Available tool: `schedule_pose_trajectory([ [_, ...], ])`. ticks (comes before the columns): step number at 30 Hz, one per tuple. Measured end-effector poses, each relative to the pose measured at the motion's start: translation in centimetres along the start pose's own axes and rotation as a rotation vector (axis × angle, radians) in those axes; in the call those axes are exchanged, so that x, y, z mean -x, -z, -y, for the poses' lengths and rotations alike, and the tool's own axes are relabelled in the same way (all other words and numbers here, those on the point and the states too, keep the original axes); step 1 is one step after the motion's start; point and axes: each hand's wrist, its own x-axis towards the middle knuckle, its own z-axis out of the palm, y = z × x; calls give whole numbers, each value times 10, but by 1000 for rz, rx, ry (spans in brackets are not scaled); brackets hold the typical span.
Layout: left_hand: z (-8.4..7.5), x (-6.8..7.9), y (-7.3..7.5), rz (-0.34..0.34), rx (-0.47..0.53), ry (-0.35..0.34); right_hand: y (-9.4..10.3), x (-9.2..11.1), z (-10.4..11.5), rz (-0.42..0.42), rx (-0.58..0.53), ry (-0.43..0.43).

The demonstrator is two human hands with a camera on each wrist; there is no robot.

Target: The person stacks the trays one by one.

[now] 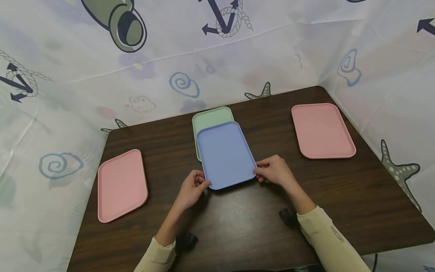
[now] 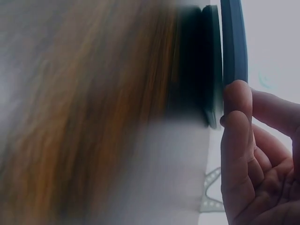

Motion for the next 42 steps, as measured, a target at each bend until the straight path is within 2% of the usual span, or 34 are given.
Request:
schedule_pose_trajectory([
  [7,12,-7,6,-39,-17,2,-8,-11,6,1,-10,20],
  [15,11,-19,15,-81,-51,-3,-14,-21,12,-9,-23,11],
  [31,9,-37,20,-192,-292,7,-22,-40,19,-53,-38,24],
  [42,10,-50,19,-255,-361,-14,-25,-55,21,-84,-74,5],
])
